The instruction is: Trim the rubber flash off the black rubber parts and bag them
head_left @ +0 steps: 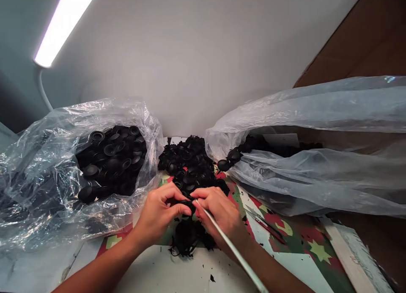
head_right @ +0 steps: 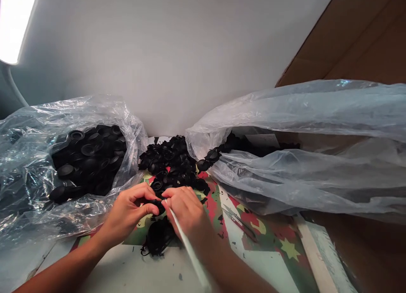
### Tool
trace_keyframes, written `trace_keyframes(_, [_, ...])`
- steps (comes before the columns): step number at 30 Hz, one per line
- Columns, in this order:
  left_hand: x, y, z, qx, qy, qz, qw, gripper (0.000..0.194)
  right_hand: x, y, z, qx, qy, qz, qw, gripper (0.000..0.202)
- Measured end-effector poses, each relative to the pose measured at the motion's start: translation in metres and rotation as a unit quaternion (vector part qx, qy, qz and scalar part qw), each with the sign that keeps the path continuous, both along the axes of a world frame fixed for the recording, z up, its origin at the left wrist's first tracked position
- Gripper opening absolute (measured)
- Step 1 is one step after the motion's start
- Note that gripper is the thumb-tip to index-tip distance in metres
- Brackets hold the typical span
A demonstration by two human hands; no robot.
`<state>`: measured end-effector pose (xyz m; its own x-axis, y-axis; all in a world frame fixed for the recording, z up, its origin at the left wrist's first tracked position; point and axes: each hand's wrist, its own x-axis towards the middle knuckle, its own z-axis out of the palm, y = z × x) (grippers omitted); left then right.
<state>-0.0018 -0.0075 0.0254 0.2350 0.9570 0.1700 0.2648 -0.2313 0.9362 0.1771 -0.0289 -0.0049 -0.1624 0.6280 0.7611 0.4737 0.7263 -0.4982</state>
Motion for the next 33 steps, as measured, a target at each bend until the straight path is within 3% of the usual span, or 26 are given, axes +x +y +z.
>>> trace_keyframes(4, [-0.001,0.001,0.003,-0.046,-0.063,0.017,0.997,0.009,0.011,0.001,0.006,-0.146,0.091,-0.034,0.985,0.019])
trace_keyframes(7, [-0.002,0.002,0.003,-0.052,-0.087,0.030,0.994,0.009,0.014,0.003,0.005,-0.211,0.154,0.006,0.965,0.016])
trace_keyframes(11, [-0.002,0.003,-0.001,-0.083,-0.115,0.023,0.990,0.013,0.004,0.003,-0.003,-0.392,0.239,0.136,0.878,0.035])
trace_keyframes(13, [-0.001,0.003,-0.005,-0.092,-0.125,0.008,0.988,0.020,-0.002,0.003,-0.004,-0.444,0.252,0.155,0.846,0.045])
trace_keyframes(18, [0.000,0.001,-0.010,-0.083,-0.128,-0.012,0.988,0.030,-0.003,0.001,0.001,-0.488,0.264,0.135,0.821,0.051])
trace_keyframes(27, [-0.002,0.003,-0.019,-0.196,-0.222,-0.052,0.954,0.034,0.000,0.002,0.007,-0.519,0.330,0.141,0.776,0.048])
trace_keyframes(30, [-0.001,0.004,-0.015,-0.242,-0.267,-0.065,0.931,0.036,0.001,0.004,0.005,-0.505,0.322,0.146,0.787,0.050])
trace_keyframes(33, [-0.002,0.004,-0.008,-0.303,-0.341,-0.083,0.886,0.037,0.004,0.007,0.001,-0.461,0.337,0.136,0.810,0.056])
